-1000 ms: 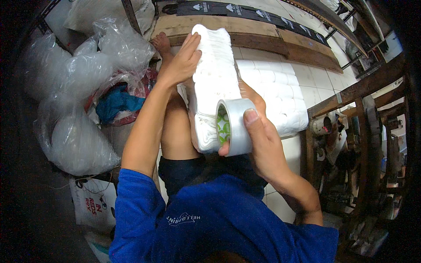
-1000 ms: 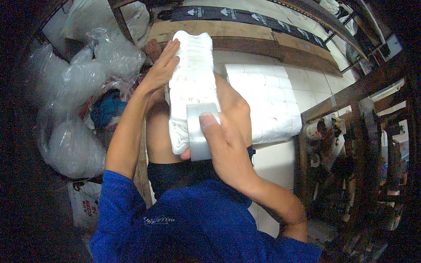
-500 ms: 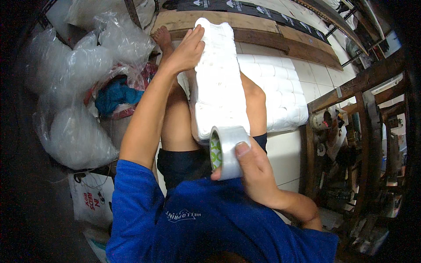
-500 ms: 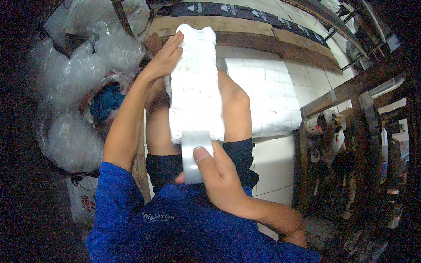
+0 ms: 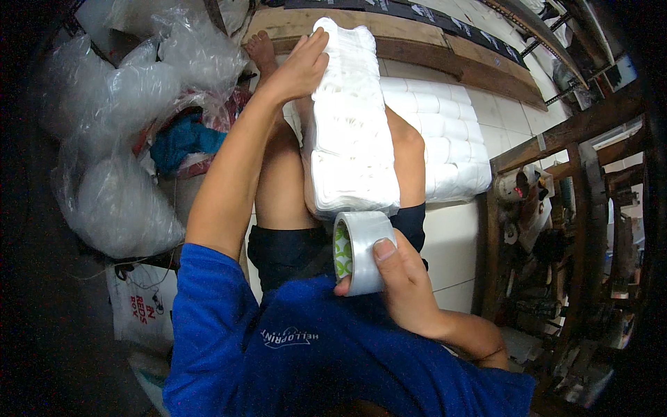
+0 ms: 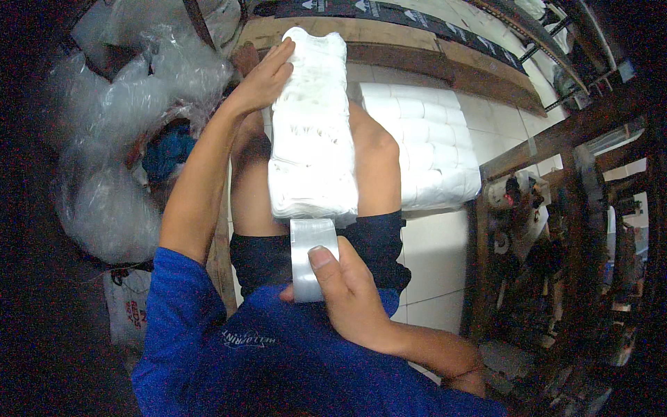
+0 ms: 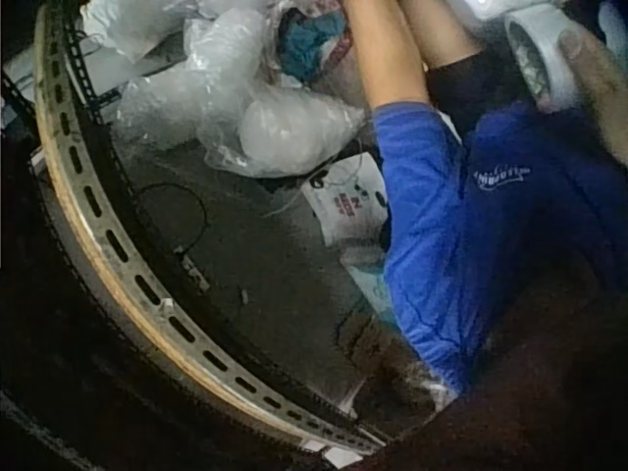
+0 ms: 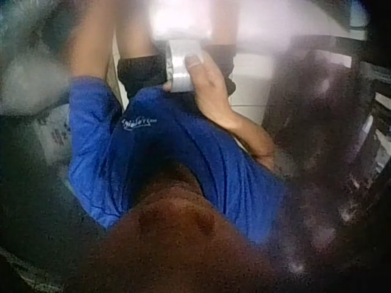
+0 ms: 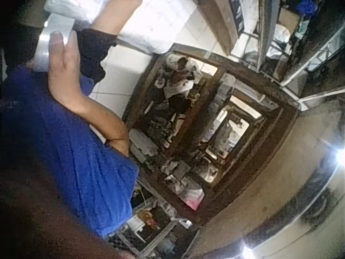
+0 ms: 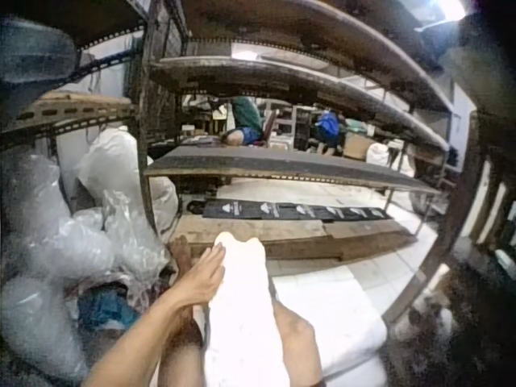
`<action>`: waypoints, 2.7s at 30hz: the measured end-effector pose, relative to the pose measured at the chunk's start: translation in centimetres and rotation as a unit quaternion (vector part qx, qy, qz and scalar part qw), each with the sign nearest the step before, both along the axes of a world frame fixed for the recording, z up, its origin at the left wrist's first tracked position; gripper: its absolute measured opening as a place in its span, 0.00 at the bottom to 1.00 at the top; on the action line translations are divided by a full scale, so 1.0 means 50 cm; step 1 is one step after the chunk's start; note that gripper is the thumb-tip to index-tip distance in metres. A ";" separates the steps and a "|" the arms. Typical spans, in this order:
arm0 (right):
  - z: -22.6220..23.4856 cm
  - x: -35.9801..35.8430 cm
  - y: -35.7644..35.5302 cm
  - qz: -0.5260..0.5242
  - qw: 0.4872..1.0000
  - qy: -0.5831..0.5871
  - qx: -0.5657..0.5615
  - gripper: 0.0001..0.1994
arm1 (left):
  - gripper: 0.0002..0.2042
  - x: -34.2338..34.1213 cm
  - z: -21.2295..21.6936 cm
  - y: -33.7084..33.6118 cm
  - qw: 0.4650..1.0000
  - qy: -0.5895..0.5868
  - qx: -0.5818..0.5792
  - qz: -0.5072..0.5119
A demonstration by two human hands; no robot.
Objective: The person sits on the floor and wraps a large white rectangular bundle with clear plastic tape. They repeatedly rotate the bundle, apply tape strips, and smooth them down to secure the package. The person then places the wrapped bundle on the floor next to another similar bundle.
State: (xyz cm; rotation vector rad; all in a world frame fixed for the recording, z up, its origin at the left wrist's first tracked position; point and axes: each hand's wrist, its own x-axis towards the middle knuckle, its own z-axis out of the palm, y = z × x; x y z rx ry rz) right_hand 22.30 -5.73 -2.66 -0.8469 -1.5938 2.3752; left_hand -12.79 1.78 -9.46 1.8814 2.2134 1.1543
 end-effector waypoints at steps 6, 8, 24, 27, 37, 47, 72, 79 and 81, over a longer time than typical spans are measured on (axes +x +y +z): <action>0.036 -0.001 0.010 -0.010 1.000 0.021 -0.009 0.20 | 0.24 -0.013 -0.024 -0.002 0.999 0.004 0.039 0.022; 0.085 -0.008 0.026 -0.026 0.999 0.023 -0.020 0.22 | 0.26 0.000 -0.034 -0.012 0.996 -0.052 0.068 0.017; 0.136 0.015 0.051 -0.053 0.996 0.058 -0.041 0.31 | 0.43 0.342 0.016 -0.303 0.990 0.121 -0.051 -0.059; 0.139 0.006 0.042 -0.096 0.995 0.019 -0.008 0.32 | 0.38 0.338 0.013 -0.294 0.989 0.141 -0.018 -0.050; 0.105 0.021 0.046 -0.087 0.996 0.001 -0.005 0.32 | 0.17 0.322 0.001 -0.250 0.992 0.006 0.121 -0.018; 0.042 0.036 0.015 0.003 1.000 0.006 0.008 0.24 | 0.39 0.290 -0.001 -0.226 0.982 -0.185 0.044 -0.008; -0.111 0.029 -0.021 0.035 0.997 -0.001 0.069 0.17 | 0.26 0.298 -0.030 -0.218 0.955 -0.263 0.131 0.039; -0.204 0.015 0.001 0.009 0.995 -0.035 0.089 0.15 | 0.27 0.275 0.069 -0.208 0.994 0.033 0.107 -0.018; -0.218 0.008 0.009 0.027 0.994 -0.036 0.096 0.17 | 0.34 0.272 0.085 -0.199 0.989 0.103 0.041 -0.096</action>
